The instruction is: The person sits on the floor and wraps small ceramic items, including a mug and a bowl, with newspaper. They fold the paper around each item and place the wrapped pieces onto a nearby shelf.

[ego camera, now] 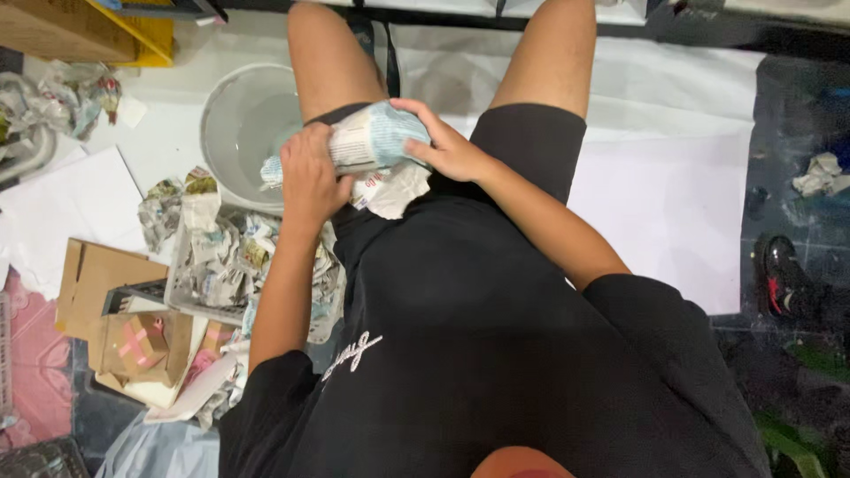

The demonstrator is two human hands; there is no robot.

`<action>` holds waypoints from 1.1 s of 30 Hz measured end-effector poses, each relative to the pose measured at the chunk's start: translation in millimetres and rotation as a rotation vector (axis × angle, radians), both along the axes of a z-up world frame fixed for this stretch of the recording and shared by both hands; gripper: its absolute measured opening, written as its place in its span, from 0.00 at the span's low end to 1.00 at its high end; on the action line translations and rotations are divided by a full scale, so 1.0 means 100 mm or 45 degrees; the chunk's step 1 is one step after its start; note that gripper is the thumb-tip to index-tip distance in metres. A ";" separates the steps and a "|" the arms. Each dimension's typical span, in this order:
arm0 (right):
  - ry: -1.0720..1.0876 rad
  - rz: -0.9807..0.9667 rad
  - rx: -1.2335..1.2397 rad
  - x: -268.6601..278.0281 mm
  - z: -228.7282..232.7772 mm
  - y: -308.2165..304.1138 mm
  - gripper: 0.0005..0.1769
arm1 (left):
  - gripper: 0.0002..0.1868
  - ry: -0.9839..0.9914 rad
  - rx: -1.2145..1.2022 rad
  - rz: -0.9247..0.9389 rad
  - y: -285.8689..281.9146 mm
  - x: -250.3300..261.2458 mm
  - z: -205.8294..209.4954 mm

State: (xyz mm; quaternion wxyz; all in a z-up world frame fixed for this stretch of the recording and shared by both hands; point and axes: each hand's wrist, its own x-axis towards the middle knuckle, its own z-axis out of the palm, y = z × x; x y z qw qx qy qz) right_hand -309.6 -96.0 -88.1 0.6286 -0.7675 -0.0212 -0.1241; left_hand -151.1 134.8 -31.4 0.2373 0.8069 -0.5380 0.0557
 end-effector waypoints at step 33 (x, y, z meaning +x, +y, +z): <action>0.392 -0.191 0.555 -0.47 -0.68 0.17 0.10 | 0.47 0.461 0.213 -0.119 0.28 -0.39 0.21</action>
